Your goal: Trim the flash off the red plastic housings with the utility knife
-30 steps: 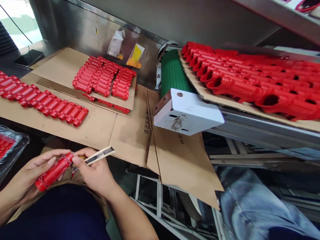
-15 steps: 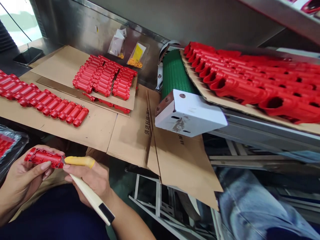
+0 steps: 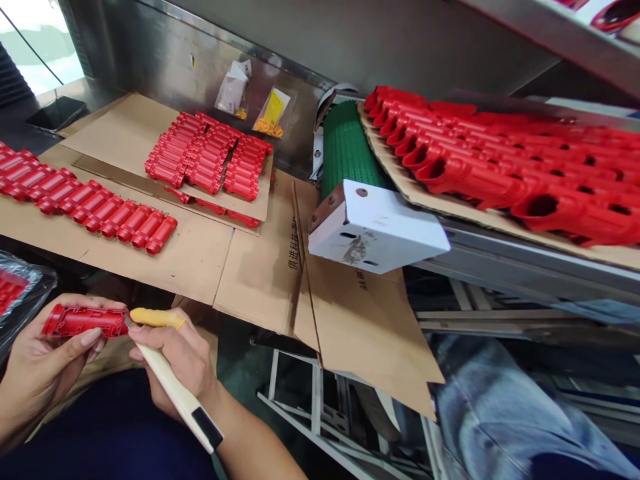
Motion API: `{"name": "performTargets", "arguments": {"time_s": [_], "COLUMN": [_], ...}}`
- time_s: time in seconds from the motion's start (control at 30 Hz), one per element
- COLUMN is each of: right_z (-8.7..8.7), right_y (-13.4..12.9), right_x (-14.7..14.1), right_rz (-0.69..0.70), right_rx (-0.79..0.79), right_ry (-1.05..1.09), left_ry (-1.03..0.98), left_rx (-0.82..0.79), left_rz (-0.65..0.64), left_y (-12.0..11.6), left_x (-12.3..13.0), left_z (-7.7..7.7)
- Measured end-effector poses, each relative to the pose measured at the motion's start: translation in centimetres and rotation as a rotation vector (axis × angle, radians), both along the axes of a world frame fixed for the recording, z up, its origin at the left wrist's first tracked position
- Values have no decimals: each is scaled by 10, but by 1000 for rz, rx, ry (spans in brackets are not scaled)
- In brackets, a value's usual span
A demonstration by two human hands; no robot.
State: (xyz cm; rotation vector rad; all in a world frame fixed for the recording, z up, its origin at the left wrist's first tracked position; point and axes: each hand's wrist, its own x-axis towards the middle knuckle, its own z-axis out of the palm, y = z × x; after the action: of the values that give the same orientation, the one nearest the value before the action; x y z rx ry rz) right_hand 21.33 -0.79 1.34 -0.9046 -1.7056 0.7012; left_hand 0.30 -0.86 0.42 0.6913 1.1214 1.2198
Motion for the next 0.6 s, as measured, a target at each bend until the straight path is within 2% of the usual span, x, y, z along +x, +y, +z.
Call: {"name": "performTargets", "arguments": {"time_s": [0.1, 0.13, 0.3, 0.37, 0.47, 0.53, 0.6], "right_z": [-3, -4, -4, 0, 6, 6, 2], "right_y": [2, 3, 8, 7, 3, 2, 1], "right_x": [2, 3, 8, 7, 6, 5, 3], "right_rz": [45, 66, 132, 229, 370, 281, 81], "right_rx": [-102, -89, 191, 153, -44, -145, -128], "right_ry": [-4, -19, -228, -123, 206, 245, 148], "left_ry": [3, -1, -117, -128, -92, -31, 52], "left_rx": [-23, -35, -138, -166, -138, -57, 43], "left_rz": [28, 43, -16, -41, -3, 30, 51], "left_y": [-1, 0, 11, 14, 13, 7, 1], "left_x": [5, 6, 11, 11, 10, 10, 11], "left_z": [3, 4, 10, 10, 8, 7, 6]}}
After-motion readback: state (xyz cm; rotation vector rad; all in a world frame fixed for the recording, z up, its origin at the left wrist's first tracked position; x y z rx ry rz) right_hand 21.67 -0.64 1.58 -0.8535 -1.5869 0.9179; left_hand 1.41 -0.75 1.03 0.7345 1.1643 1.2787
